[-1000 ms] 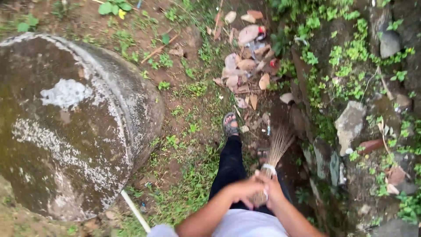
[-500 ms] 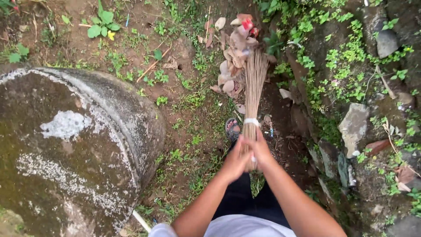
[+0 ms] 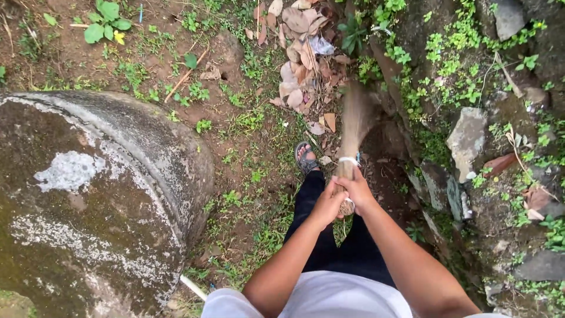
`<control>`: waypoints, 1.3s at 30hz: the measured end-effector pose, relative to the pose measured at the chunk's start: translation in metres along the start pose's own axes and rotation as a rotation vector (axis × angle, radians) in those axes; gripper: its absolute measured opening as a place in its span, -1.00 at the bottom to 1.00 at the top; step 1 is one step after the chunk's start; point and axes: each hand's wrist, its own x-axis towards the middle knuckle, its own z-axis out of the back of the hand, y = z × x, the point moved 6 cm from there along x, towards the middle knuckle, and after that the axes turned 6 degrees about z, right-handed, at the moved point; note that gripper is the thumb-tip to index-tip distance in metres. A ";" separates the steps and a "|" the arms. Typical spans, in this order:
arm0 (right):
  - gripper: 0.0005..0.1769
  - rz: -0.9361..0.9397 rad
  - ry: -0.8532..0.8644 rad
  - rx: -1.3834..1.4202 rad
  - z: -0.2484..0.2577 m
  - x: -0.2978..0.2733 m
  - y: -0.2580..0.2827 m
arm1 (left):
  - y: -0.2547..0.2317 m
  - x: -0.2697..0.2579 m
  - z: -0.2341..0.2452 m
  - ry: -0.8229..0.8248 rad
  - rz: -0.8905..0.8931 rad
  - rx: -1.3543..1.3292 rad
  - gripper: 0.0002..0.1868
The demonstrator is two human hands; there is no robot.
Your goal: Sweeping litter and dry leaves from a dirt area near a stone wall using a stick broom.
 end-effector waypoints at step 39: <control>-0.16 -0.310 0.066 -0.059 -0.026 -0.048 -0.073 | 0.042 -0.072 0.020 -0.095 0.208 -0.115 -0.32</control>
